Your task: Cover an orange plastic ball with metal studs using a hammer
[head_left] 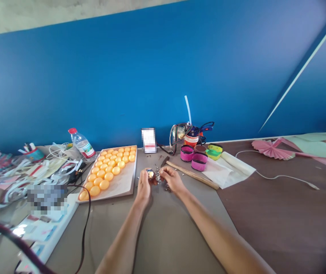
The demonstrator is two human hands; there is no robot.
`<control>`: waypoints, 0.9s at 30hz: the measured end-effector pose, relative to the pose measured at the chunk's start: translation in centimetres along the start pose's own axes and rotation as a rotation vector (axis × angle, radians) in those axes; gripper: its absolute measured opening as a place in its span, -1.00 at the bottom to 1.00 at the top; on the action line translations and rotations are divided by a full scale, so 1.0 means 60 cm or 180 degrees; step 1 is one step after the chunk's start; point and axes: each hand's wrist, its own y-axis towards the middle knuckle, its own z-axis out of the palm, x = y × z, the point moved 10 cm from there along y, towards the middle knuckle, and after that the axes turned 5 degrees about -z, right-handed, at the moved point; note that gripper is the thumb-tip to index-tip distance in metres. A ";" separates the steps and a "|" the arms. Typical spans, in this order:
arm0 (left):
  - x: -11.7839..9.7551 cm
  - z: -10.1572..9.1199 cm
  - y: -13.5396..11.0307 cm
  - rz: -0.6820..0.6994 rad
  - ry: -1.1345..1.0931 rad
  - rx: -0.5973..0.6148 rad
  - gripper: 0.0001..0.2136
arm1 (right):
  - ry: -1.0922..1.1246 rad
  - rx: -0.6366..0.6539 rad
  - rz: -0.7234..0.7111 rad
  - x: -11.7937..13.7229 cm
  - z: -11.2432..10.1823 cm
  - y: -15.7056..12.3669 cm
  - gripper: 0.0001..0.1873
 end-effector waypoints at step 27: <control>0.014 -0.014 0.011 -0.0304 -0.0396 -0.0168 -0.58 | -0.3659 0.0085 -0.0899 0.043 0.012 -0.021 -0.87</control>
